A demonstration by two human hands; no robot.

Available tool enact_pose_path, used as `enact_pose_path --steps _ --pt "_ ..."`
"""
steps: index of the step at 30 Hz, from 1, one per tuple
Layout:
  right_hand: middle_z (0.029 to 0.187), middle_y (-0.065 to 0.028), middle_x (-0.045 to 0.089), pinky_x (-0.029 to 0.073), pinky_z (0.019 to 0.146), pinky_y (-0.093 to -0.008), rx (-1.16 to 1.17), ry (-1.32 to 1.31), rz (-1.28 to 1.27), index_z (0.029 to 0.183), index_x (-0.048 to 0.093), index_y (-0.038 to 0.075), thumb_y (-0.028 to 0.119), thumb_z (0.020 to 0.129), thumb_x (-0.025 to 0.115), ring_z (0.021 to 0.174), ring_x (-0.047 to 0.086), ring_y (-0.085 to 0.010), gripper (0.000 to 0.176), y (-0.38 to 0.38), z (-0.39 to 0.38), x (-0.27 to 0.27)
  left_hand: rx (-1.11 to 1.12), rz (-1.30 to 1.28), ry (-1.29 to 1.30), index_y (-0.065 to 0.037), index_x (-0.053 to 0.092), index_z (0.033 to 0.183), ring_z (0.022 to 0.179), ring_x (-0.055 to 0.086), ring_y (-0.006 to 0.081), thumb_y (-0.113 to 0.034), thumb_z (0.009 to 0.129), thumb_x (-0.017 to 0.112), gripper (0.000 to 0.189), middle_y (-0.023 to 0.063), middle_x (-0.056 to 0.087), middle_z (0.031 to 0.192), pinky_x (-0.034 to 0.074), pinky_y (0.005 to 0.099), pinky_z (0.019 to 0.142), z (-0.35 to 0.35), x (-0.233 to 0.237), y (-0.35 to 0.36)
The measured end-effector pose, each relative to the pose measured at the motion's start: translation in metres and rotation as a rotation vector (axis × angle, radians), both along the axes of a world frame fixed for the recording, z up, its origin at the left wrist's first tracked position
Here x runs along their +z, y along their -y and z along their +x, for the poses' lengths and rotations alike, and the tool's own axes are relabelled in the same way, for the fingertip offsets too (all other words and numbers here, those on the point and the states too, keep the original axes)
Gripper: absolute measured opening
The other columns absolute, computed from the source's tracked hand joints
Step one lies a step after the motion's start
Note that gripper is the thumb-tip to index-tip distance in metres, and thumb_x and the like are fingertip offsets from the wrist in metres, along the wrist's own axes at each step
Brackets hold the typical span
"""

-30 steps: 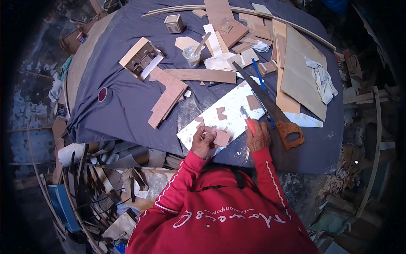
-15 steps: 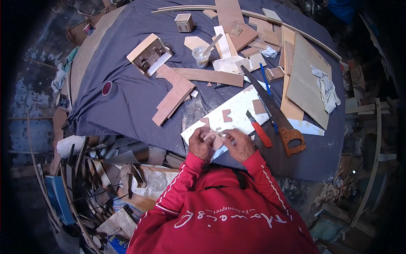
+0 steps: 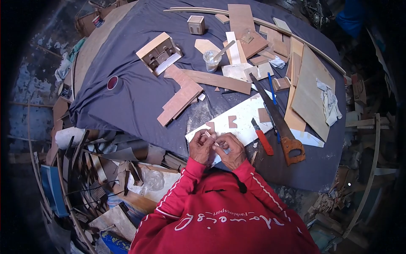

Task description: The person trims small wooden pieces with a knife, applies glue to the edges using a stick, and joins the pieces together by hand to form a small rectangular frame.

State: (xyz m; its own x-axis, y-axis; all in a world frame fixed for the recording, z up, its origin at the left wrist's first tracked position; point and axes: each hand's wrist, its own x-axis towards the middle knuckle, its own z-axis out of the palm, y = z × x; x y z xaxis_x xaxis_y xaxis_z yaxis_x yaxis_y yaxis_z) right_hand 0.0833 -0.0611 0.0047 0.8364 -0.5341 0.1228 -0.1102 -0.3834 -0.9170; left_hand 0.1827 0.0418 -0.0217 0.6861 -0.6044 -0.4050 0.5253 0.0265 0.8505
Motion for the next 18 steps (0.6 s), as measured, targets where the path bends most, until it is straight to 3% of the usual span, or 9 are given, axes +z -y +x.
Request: enact_pose_path --steps 5,9,11,13,14,15,18 --pt "0.102 -0.0083 0.059 0.055 0.072 -0.0333 0.044 -0.077 0.113 0.107 0.055 0.004 0.014 0.077 0.075 0.095 0.061 -0.0218 0.037 0.010 -0.009 0.001 -0.085 -0.131 0.020 0.003 0.050 0.129 0.103 0.058 0.0156 -0.004 0.086 0.069 0.047 0.0106 0.062 0.113 0.048 0.0293 0.089 0.001 0.021 -0.001" --pt "0.103 -0.0111 0.058 0.054 0.076 -0.0371 0.060 -0.184 0.213 0.108 0.054 0.004 0.017 0.075 0.076 0.097 0.060 -0.0268 0.041 0.020 -0.014 -0.005 -0.127 -0.068 0.165 0.003 0.048 0.131 0.108 0.057 0.0187 -0.002 0.086 0.066 0.049 0.0121 0.060 0.118 0.047 0.0312 0.091 -0.001 0.006 0.001" --pt "0.103 -0.0135 0.058 0.052 0.079 -0.0397 -0.029 -0.213 -0.040 0.107 0.054 0.003 0.016 0.073 0.075 0.097 0.058 -0.0310 0.042 0.024 -0.016 -0.012 -0.052 -0.082 0.220 0.004 0.049 0.129 0.108 0.058 0.0232 -0.003 0.084 0.067 0.049 0.0133 0.059 0.119 0.048 0.0338 0.090 -0.002 -0.004 0.002" --pt "0.105 -0.0165 0.058 0.047 0.084 -0.0431 -0.073 -0.190 -0.329 0.107 0.054 0.003 0.014 0.071 0.073 0.097 0.055 -0.0371 0.042 0.030 -0.019 -0.012 -0.147 0.210 0.604 0.000 0.051 0.127 0.108 0.058 0.0250 -0.006 0.082 0.068 0.048 0.0140 0.058 0.121 0.047 0.0347 0.091 0.012 0.002 -0.002" --pt "0.105 -0.0162 0.059 0.047 0.085 -0.0427 -0.078 -0.197 -0.357 0.107 0.055 0.002 0.012 0.070 0.073 0.097 0.055 -0.0370 0.043 0.031 -0.020 -0.012 -0.196 0.358 0.793 -0.002 0.052 0.126 0.108 0.058 0.0259 -0.007 0.081 0.068 0.048 0.0144 0.057 0.122 0.047 0.0351 0.091 0.020 0.005 -0.005" --pt "0.104 -0.0160 0.060 0.046 0.085 -0.0423 -0.084 -0.204 -0.387 0.107 0.056 0.002 0.011 0.069 0.073 0.097 0.055 -0.0369 0.043 0.032 -0.020 -0.013 -0.177 0.401 1.124 -0.004 0.053 0.122 0.108 0.054 0.0352 -0.009 0.075 0.069 0.050 0.0173 0.055 0.117 0.044 0.0424 0.094 0.028 0.001 -0.004" --pt "0.106 -0.0157 0.061 0.046 0.085 -0.0419 -0.076 -0.229 -0.436 0.107 0.058 0.001 0.009 0.068 0.073 0.098 0.055 -0.0364 0.042 0.033 -0.019 -0.016 -0.232 0.524 1.202 -0.006 0.054 0.121 0.108 0.049 0.0405 -0.010 0.072 0.070 0.052 0.0186 0.053 0.119 0.040 0.0472 0.096 0.033 -0.002 0.000"
